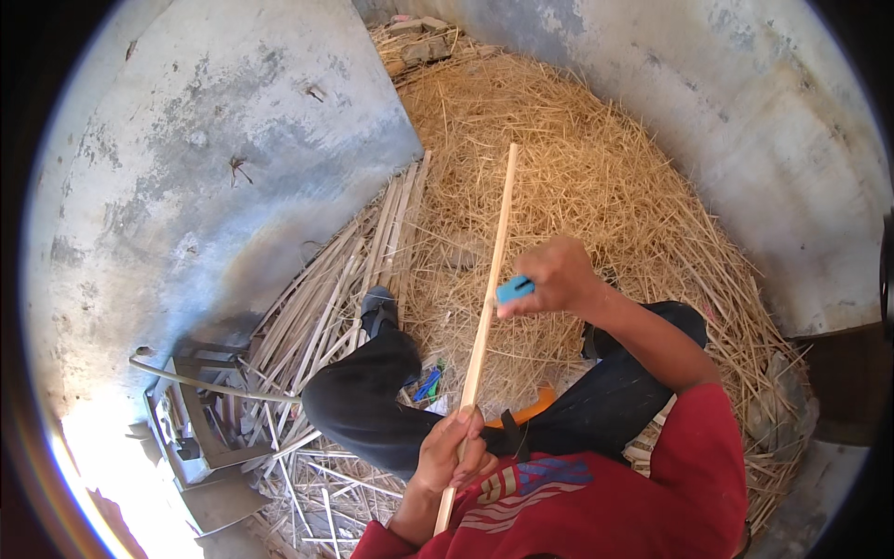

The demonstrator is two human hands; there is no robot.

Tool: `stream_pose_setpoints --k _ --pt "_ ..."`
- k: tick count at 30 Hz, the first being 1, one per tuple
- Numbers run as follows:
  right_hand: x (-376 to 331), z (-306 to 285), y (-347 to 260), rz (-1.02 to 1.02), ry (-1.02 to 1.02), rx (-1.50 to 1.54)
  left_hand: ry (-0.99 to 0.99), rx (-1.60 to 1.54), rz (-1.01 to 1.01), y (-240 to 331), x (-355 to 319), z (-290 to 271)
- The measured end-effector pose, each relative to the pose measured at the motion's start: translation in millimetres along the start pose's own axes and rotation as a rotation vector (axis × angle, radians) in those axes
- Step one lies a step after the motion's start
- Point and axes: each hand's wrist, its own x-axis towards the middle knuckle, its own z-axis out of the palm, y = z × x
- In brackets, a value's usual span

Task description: The person sits on a straw-covered floor and uses a small blue utility knife to shave the surface of a long, thin wooden stick. They hold the stick with their left hand and scrape along its length with the knife in their right hand, creating wood shavings.

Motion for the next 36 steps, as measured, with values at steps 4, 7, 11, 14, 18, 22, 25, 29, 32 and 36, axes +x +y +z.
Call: stream_pose_setpoints --k 4,7,11,14,18,22,25,29,32,36 --pt "0 8 75 0.434 -0.052 -0.091 0.006 0.058 -0.053 -3 -1 2" --pt "-2 3 53 0.242 -0.06 -0.073 0.043 0.029 -0.028 -6 -6 -4" --pt "9 -2 57 0.127 0.017 -0.091 -0.001 0.022 -0.038 -8 -14 -3" --pt "30 -36 132 0.592 -0.021 -0.354 -0.081 -0.027 -0.08 -16 -23 -4" --pt "12 -54 175 0.996 0.032 -0.153 -0.035 0.011 -0.049 -17 -28 -3" --pt "-23 -24 81 0.487 0.027 0.005 0.082 0.071 0.037 -8 -19 -7" --pt "-11 -20 2 0.117 0.014 0.114 0.085 0.135 0.091 -2 -10 -5" --pt "-10 -11 -19 0.079 -0.07 0.112 0.073 0.185 0.09 -1 -5 3" --pt "-8 -5 22 0.296 -0.023 0.072 0.059 0.191 0.058 -5 -2 5" --pt "-3 -14 -16 0.11 0.004 0.1 0.072 0.185 0.106 -1 2 6"
